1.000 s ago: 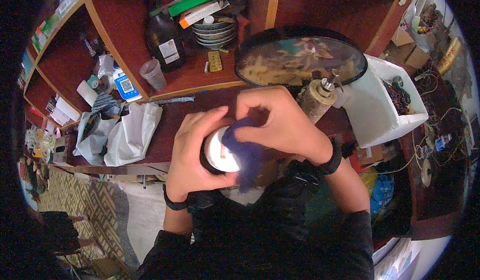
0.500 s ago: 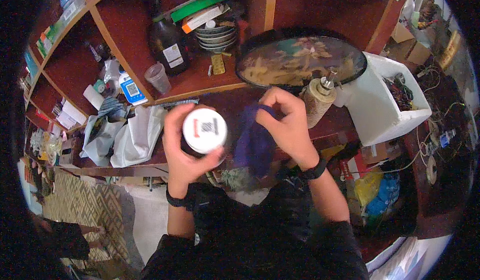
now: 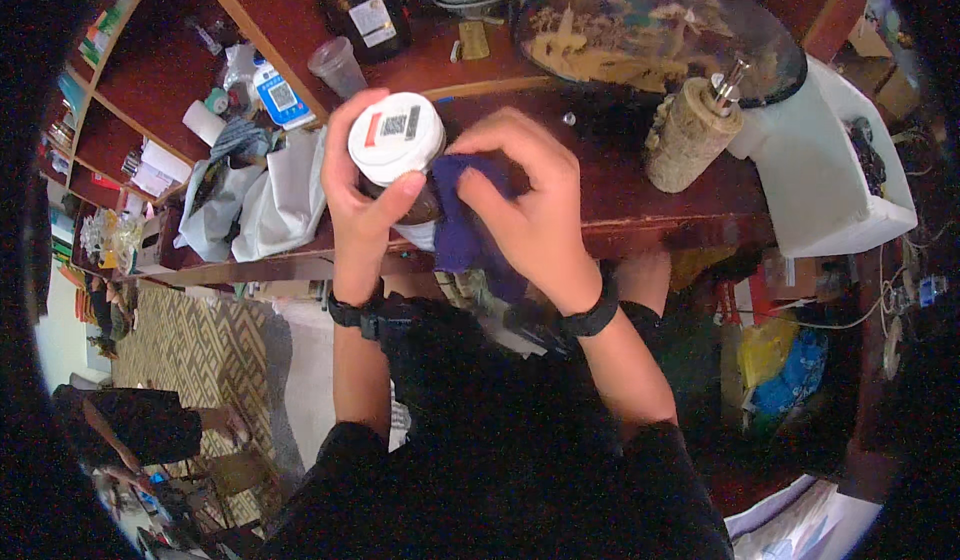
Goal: The person wipes various objects including a circular decorative tray and several containers using a purple cloth.
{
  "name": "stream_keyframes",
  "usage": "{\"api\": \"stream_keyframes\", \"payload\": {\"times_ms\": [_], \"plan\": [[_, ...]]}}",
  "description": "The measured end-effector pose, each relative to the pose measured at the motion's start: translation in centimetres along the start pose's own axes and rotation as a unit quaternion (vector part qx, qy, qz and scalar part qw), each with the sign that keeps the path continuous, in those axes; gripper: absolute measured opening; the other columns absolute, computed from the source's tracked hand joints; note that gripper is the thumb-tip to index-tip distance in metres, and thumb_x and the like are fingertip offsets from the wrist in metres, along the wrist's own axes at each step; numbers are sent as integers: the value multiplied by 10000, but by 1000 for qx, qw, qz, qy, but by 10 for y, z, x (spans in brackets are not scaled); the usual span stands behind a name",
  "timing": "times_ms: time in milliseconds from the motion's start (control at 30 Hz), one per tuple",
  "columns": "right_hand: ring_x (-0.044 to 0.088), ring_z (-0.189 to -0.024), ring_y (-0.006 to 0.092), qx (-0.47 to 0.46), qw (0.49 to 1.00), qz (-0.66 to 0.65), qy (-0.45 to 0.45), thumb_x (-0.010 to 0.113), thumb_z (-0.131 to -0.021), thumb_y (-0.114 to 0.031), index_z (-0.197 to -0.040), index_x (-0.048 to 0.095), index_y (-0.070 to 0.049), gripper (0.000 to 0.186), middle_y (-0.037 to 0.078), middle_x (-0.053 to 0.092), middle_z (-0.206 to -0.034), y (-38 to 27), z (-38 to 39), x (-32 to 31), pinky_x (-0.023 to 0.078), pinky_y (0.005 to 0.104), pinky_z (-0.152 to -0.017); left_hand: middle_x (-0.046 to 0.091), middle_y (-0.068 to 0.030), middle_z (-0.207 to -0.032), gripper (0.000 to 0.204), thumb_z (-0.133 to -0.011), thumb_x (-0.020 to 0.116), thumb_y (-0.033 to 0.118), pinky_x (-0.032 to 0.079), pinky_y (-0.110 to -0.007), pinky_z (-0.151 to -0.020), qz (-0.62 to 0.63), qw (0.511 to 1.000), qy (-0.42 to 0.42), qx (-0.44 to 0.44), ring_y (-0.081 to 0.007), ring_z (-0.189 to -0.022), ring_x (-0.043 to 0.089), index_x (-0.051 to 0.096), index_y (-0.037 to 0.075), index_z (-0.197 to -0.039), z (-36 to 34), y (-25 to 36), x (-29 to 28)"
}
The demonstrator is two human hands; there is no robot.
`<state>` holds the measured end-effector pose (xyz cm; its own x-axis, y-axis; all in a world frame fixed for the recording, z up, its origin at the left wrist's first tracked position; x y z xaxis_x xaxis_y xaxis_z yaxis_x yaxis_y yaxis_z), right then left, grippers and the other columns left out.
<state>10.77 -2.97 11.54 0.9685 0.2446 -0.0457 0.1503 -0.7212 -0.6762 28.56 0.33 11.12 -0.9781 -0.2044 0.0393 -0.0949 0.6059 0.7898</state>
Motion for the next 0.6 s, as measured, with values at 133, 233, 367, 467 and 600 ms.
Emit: {"api": "stream_keyframes", "payload": {"times_ms": [133, 233, 367, 467, 600], "plan": [[671, -800, 249, -29, 998, 48, -38, 719, -762, 28, -917, 679, 5, 162, 110, 673, -869, -13, -6, 1, 521, 326, -724, 586, -59, -1267, 760, -719, 891, 213, 466, -325, -1028, -10, 1000, 5, 3, -167, -1169, 587, 530, 41, -1365, 1, 1, -1], [664, -766, 267, -52, 996, 68, -40, 740, -751, 16, -912, 682, 3, 172, 114, 657, -847, -15, -9, 3, 513, 330, -676, 587, -64, -1264, 753, -723, 884, 228, 468, -322, -1022, -13, 1000, 8, 8, -166, -1164, 589, 533, 42, -1363, 1, 2, -1], [658, -750, 279, -50, 995, 73, -43, 750, -740, 9, -910, 683, -3, 182, 112, 648, -831, -16, -12, 4, 508, 334, -664, 588, -66, -1260, 745, -725, 875, 226, 469, -323, -1019, -5, 1000, 10, 17, -165, -1159, 590, 534, 41, -1361, 0, 0, -1], [654, -752, 250, -47, 995, 76, -50, 738, -728, 23, -894, 681, 5, 177, 103, 657, -832, -17, -13, 3, 504, 317, -678, 589, -65, -1256, 752, -722, 875, 227, 470, -321, -1015, -16, 1000, 2, 21, -165, -1155, 592, 530, 42, -1365, 0, -1, -2], [651, -776, 196, -39, 996, 67, -43, 706, -706, 55, -878, 680, 25, 177, 91, 676, -846, -21, -16, 5, 497, 280, -712, 590, -62, -1247, 759, -721, 875, 232, 472, -317, -1010, 1, 1000, 2, 21, -165, -1150, 593, 524, 42, -1366, -1, -1, -1]]}}
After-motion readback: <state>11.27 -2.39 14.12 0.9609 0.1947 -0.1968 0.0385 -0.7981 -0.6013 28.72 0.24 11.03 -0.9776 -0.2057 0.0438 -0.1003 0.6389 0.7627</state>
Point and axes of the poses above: each hand's wrist, its own z-axis away from the middle knuckle, its own x-axis out of the palm, y = z × x, the point moved 6 cm from there along -z, towards the middle knuckle
